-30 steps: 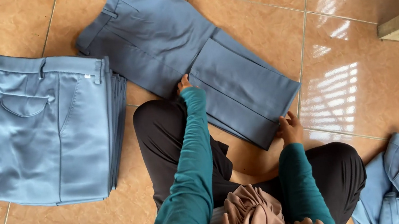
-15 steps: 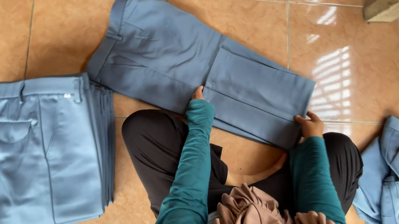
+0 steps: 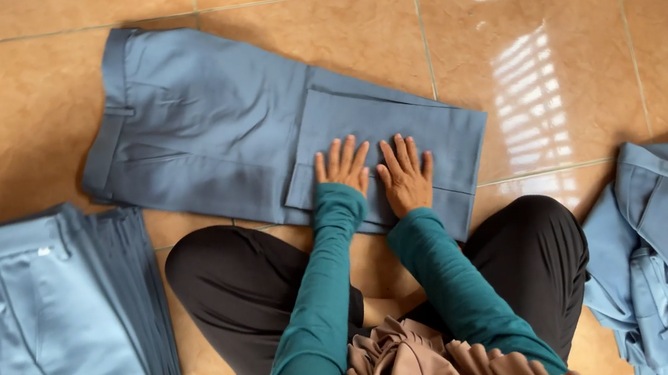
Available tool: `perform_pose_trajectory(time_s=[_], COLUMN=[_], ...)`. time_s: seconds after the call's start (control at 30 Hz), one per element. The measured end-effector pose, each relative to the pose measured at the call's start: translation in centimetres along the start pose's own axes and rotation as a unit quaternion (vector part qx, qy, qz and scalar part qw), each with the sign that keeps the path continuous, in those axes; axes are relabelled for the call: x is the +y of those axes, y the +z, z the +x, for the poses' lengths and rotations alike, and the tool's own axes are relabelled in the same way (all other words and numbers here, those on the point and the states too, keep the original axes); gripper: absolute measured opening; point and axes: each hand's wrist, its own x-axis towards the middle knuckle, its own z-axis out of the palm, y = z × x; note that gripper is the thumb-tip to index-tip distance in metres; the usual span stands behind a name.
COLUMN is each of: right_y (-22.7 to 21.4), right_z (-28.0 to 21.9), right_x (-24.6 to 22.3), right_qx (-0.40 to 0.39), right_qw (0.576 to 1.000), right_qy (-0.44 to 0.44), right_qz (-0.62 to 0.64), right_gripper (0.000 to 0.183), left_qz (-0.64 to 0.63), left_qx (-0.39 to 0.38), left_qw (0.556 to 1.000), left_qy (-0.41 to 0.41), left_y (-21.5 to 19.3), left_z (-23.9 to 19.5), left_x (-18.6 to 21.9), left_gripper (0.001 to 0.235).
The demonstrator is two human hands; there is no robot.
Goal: The person sits on a tiled floor and folds several pairs of blue trousers by hand. They smooth the fabric, fold the legs together, and then fold the trousers into neat rectangles, stacking them on the floor.
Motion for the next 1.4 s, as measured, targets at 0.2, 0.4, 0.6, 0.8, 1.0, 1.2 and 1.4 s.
perform_pose_trajectory(time_s=[0.2, 0.4, 0.6, 0.8, 1.0, 1.2, 1.4], right_y=[0.8, 3.1, 5.4, -2.8, 1.9, 3.7, 0.1], right_z=[1.0, 3.8, 8.5, 8.4, 6.9, -0.9, -1.3], right_x=[11.9, 4.0, 4.1, 13.3, 9.4, 2.5, 8.3], right_qx=[0.019, 0.269, 0.201, -0.057, 0.136, 0.125, 0.008], right_qw=[0.969, 0.954, 0.968, 0.978, 0.979, 0.989, 0.974], right_qy=[0.245, -0.019, -0.096, 0.2, 0.135, -0.034, 0.226], right_qz=[0.011, -0.135, -0.119, -0.014, -0.072, -0.074, -0.012], right_gripper=[0.057, 0.061, 0.059, 0.073, 0.063, 0.058, 0.062], left_qz=[0.045, 0.065, 0.06, 0.05, 0.057, 0.054, 0.038], left_qx=[0.022, 0.099, 0.121, 0.127, 0.126, 0.118, 0.055], left_qw=[0.995, 0.991, 0.989, 0.989, 0.988, 0.989, 0.995], left_qy=[-0.087, -0.068, -0.063, -0.064, -0.063, -0.067, -0.081], left_y=[-0.5, 0.2, 0.1, 0.5, 0.2, 0.3, -0.2], left_z=[0.8, 0.9, 1.1, 1.0, 0.9, 0.9, 0.9], left_x=[-1.1, -1.2, -1.2, -1.3, -1.2, -1.2, -1.2], left_gripper=[0.056, 0.054, 0.054, 0.054, 0.054, 0.055, 0.056])
